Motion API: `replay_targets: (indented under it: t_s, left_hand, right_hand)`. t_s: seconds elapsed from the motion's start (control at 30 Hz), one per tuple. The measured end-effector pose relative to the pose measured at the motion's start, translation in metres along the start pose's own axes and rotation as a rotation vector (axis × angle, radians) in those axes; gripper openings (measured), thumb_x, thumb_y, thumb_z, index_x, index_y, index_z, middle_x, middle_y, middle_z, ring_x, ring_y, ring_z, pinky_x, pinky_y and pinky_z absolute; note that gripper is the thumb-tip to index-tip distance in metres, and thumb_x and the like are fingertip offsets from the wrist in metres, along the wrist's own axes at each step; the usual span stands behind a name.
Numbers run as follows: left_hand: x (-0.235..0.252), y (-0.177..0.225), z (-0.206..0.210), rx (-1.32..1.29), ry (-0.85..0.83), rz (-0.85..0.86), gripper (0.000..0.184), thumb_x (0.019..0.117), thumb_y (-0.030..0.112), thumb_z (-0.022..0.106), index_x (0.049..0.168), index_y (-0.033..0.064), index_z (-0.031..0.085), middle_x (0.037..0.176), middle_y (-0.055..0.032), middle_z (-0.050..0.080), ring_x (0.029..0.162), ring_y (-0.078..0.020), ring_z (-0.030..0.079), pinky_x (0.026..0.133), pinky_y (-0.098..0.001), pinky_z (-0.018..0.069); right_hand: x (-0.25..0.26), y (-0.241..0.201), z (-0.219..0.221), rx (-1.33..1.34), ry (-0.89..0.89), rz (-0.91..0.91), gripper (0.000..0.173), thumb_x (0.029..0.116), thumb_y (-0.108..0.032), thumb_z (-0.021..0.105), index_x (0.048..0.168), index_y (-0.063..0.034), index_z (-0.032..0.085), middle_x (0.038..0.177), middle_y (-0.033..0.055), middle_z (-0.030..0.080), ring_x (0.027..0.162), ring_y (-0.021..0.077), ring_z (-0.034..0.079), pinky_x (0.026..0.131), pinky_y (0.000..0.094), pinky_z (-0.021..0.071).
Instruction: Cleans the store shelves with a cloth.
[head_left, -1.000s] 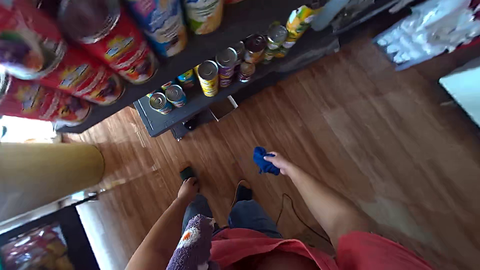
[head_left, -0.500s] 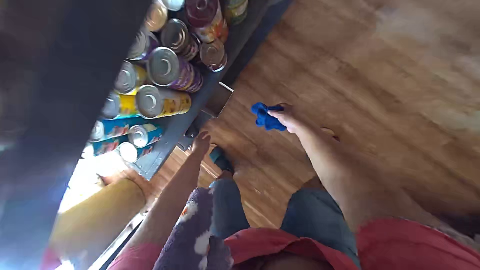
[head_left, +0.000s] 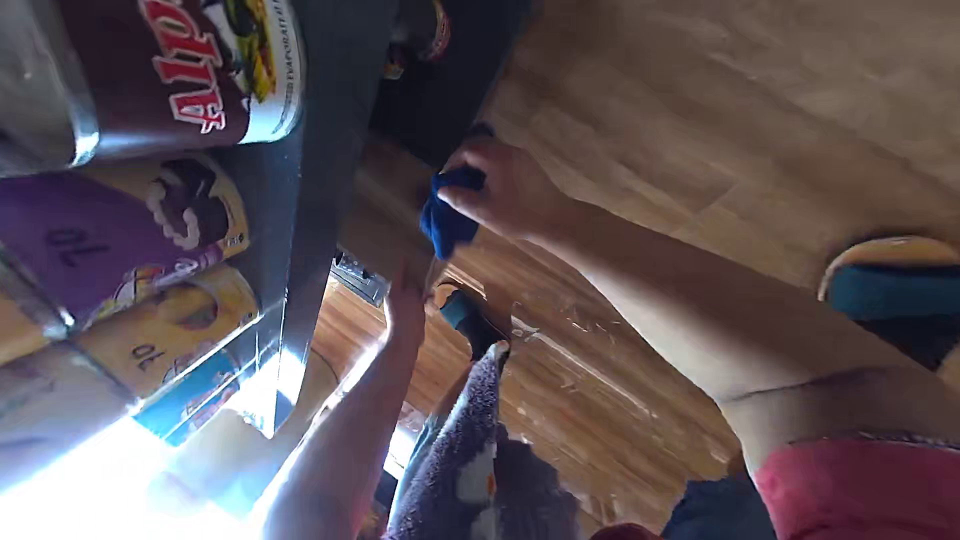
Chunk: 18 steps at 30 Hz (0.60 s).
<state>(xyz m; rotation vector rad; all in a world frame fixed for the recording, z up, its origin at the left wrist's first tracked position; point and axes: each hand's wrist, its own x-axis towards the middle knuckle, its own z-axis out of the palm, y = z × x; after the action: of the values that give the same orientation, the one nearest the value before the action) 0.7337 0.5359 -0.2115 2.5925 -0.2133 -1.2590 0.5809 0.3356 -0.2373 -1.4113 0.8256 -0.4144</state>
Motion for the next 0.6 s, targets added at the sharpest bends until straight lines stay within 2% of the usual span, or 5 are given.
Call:
replay_targets:
  t_s: [0.07, 0.2, 0.33, 0.47, 0.6]
  left_hand:
    - [-0.05, -0.045, -0.029, 0.092, 0.0, -0.001, 0.043, 0.1078, 0.009, 0.043, 0.149, -0.0023, 0.045, 0.119, -0.0207, 0.066, 0.089, -0.0168, 0.068, 0.077, -0.0345, 0.0585]
    - [-0.139, 0.001, -0.058, 0.403, -0.133, -0.414, 0.041, 0.107, 0.0, 0.042, 0.147, -0.007, 0.045, 0.145, -0.0218, 0.054, 0.131, -0.0202, 0.055, 0.113, -0.0338, 0.0407]
    - [-0.176, -0.018, -0.088, 0.613, -0.193, -0.32, 0.044, 0.1016, -0.003, 0.043, 0.145, -0.0085, 0.05, 0.147, -0.0275, 0.053, 0.14, -0.0337, 0.049, 0.119, -0.0411, 0.0332]
    - [-0.179, -0.167, -0.152, 0.681, -0.089, 0.198, 0.03, 0.0972, 0.014, 0.056, 0.113, -0.0047, 0.073, 0.114, -0.0205, 0.073, 0.112, -0.0305, 0.068, 0.105, -0.0448, 0.0494]
    - [-0.174, -0.124, -0.137, 0.604, -0.015, 0.081, 0.031, 0.0962, 0.002, 0.053, 0.119, -0.0115, 0.069, 0.12, -0.025, 0.071, 0.118, -0.0293, 0.067, 0.11, -0.0414, 0.0466]
  right_hand:
    - [0.009, 0.002, 0.015, -0.045, 0.069, -0.13, 0.025, 0.0976, -0.02, 0.065, 0.111, -0.001, 0.073, 0.117, 0.0161, 0.07, 0.112, 0.0244, 0.066, 0.099, 0.0389, 0.0526]
    - [0.041, 0.053, 0.05, -0.131, 0.251, -0.404, 0.039, 0.1011, -0.029, 0.062, 0.124, 0.0025, 0.069, 0.129, 0.0247, 0.066, 0.12, 0.0363, 0.065, 0.104, 0.0455, 0.0519]
    - [0.063, 0.091, 0.071, -0.535, 0.01, -0.125, 0.073, 0.0932, -0.038, 0.067, 0.16, -0.0276, 0.04, 0.17, 0.0243, 0.015, 0.154, 0.0542, 0.01, 0.117, 0.076, 0.0107]
    - [0.08, 0.111, 0.11, -0.669, 0.086, -0.051, 0.071, 0.0925, -0.022, 0.063, 0.16, -0.0188, 0.04, 0.169, 0.0253, 0.016, 0.156, 0.051, 0.009, 0.123, 0.0661, 0.0101]
    - [0.114, 0.085, 0.14, -0.647, -0.06, -0.081, 0.063, 0.0973, -0.008, 0.055, 0.158, -0.0127, 0.041, 0.169, 0.0217, 0.021, 0.158, 0.044, 0.012, 0.127, 0.0582, 0.0076]
